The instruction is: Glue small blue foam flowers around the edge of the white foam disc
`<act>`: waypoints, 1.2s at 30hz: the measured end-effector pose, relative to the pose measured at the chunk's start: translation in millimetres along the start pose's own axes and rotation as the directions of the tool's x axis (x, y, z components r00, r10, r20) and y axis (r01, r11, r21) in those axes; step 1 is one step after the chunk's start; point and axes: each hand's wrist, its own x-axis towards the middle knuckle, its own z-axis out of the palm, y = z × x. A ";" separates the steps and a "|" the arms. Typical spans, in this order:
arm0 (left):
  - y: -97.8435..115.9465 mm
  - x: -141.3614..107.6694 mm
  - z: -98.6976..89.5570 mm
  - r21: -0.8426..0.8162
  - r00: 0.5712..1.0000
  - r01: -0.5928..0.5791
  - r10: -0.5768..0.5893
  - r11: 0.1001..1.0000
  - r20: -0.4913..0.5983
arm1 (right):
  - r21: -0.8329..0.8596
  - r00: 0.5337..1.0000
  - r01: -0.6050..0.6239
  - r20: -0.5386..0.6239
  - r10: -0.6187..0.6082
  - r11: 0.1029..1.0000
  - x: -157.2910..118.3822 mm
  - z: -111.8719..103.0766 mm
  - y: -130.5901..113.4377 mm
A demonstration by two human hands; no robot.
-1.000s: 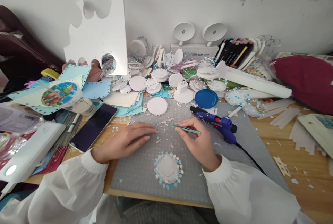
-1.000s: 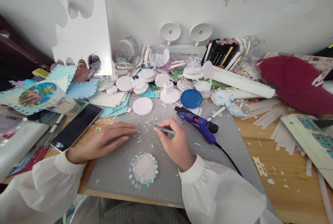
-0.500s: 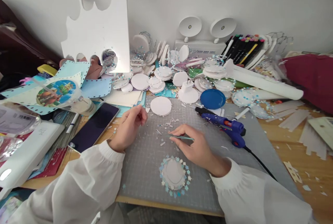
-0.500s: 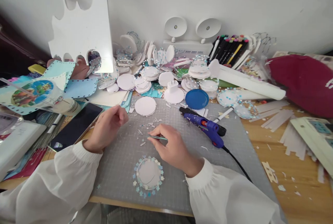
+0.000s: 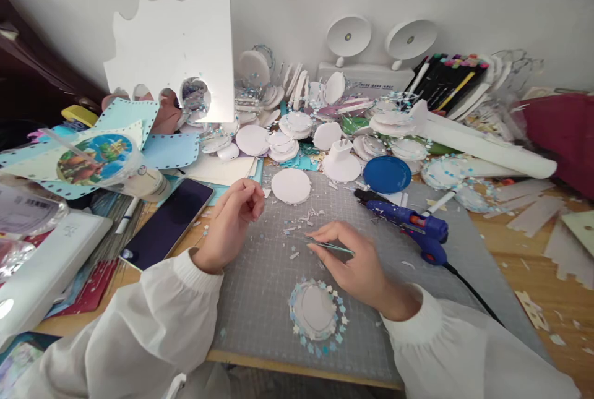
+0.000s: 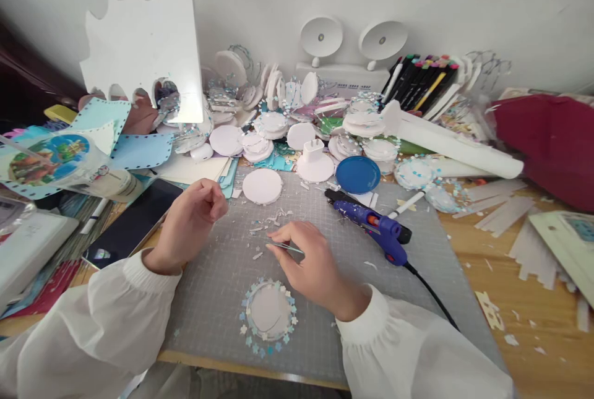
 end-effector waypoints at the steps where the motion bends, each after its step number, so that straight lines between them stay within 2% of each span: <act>1: 0.1 -0.5 0.7 0.002 1.000 0.004 -0.004 1.000 0.000 | -0.007 1.000 0.013 0.012 -0.012 1.000 0.2 0.7 1.0; 4: 0.4 -1.5 2.9 0.003 1.000 0.007 -0.007 1.000 0.009 | -0.020 1.000 0.015 0.022 -0.015 1.000 0.4 3.3 3.9; 9: -0.9 -1.5 5.0 0.008 1.000 0.010 -0.010 1.000 0.020 | 0.038 0.998 -0.067 -0.001 0.067 0.997 0.3 3.4 0.8; 12: -2.9 -1.8 3.2 0.034 0.999 0.009 -0.010 0.999 0.031 | 0.149 0.985 -0.163 -0.040 0.170 0.975 1.8 -0.6 -5.1; 14: -3.8 -2.7 1.0 0.087 0.999 -0.008 0.003 0.996 0.051 | 0.236 0.958 -0.256 -0.065 0.278 0.937 2.9 -4.4 -8.0; 17: -2.9 -5.4 -0.9 0.238 0.993 -0.041 0.013 0.970 0.120 | 0.402 0.891 -0.394 -0.053 0.450 0.827 2.9 -9.8 -10.0; 19: -1.2 -8.7 0.4 0.341 0.980 -0.062 -0.009 0.938 0.201 | 0.559 0.843 -0.438 -0.016 0.537 0.704 2.0 -12.6 -11.4; 22: 0.9 -14.9 5.5 0.413 0.940 -0.106 -0.045 0.904 0.339 | 0.736 0.792 -0.443 0.055 0.608 0.512 0.8 -15.8 -16.2; 25: 0.2 -20.5 10.8 0.419 0.913 -0.135 -0.051 0.898 0.404 | 0.784 0.771 -0.450 0.100 0.629 0.427 0.3 -17.7 -21.8; 29: -1.8 -23.9 14.2 0.413 0.922 -0.171 -0.003 0.895 0.388 | 0.769 0.781 -0.462 0.116 0.614 0.442 -2.2 -18.4 -22.9; 32: -2.5 -23.7 14.1 0.423 0.928 -0.198 0.030 0.884 0.372 | 0.729 0.796 -0.465 0.095 0.598 0.503 -6.0 -18.7 -19.7; 36: -3.0 -24.0 12.8 0.442 0.929 -0.175 -0.001 0.879 0.370 | 0.675 0.825 -0.449 0.061 0.562 0.586 -10.3 -20.1 -16.6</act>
